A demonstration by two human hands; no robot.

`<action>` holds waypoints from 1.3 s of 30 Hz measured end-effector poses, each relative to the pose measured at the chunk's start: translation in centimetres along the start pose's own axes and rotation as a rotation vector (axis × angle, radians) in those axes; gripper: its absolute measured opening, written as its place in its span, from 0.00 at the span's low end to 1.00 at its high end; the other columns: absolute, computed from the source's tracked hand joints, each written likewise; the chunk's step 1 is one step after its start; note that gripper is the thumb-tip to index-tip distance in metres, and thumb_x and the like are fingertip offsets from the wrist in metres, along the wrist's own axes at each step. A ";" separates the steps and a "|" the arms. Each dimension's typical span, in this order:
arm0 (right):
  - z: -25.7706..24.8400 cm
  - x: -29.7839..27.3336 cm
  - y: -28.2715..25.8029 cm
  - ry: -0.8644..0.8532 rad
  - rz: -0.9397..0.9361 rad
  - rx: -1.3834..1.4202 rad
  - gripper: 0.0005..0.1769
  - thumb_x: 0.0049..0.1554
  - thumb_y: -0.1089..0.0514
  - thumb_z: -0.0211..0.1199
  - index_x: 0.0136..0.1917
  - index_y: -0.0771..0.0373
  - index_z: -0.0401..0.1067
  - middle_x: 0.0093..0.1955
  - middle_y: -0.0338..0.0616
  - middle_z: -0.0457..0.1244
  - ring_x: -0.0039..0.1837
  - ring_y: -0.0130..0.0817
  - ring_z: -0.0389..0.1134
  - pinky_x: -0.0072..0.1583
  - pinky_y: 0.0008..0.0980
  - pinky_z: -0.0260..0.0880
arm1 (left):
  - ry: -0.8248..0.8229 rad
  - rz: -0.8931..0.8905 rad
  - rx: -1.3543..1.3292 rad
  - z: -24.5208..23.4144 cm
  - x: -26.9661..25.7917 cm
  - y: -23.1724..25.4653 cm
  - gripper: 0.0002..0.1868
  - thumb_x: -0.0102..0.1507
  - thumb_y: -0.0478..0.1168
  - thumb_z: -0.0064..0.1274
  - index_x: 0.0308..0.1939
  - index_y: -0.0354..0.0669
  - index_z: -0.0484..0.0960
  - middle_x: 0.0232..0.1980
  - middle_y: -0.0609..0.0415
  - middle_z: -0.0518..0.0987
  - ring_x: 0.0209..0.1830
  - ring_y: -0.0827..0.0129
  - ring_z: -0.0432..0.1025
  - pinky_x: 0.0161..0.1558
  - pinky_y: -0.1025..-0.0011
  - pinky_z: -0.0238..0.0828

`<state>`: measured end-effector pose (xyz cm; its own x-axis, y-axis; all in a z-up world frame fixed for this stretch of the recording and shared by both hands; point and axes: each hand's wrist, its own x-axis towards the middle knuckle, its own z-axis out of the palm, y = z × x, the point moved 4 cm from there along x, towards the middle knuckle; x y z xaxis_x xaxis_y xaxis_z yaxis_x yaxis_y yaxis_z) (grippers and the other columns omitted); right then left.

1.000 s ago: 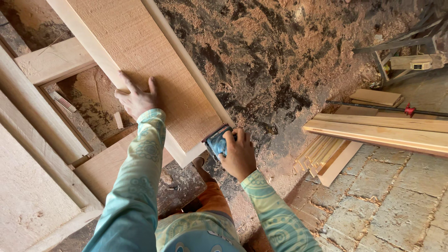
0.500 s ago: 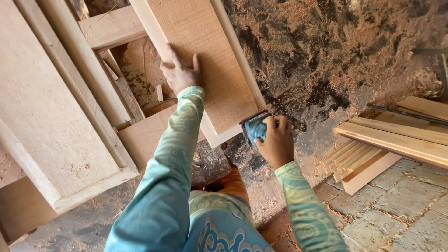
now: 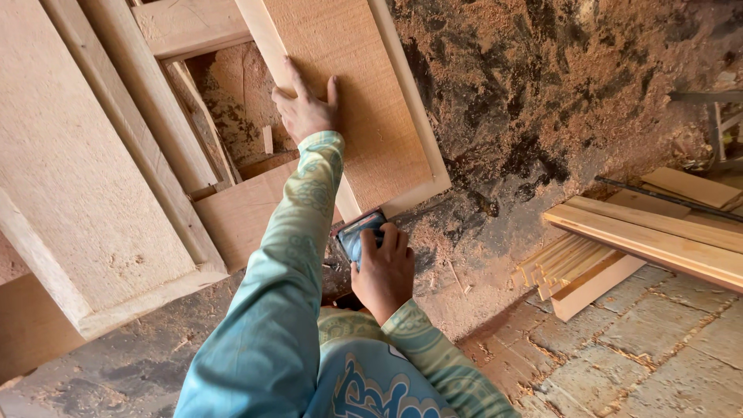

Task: The person uses a handheld electric sander to smooth the surface of a wooden plank. They move the sander back and forth along the length of the wood, generating sawdust. The person repositions the plank to access different areas and continues sanding until the surface appears smooth.

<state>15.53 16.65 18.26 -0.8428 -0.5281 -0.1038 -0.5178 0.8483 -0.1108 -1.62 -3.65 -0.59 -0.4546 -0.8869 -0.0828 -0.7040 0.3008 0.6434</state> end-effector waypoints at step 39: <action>0.9 1.9 36.9 0.184 0.712 0.521 0.37 0.43 0.62 0.76 0.63 0.62 0.62 0.65 0.55 0.57 0.60 0.49 0.65 0.57 0.48 0.74 | 0.084 0.046 0.083 0.5 0.3 0.3 0.53 0.60 0.71 0.59 0.80 0.65 0.48 0.66 0.25 0.62 0.62 0.36 0.67 0.60 0.47 0.69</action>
<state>-5.07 46.89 13.05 -0.9719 0.1686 -0.1645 0.2306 0.8228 -0.5194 -2.31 -3.66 -0.82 -0.4426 -0.8966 0.0121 -0.7279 0.3671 0.5792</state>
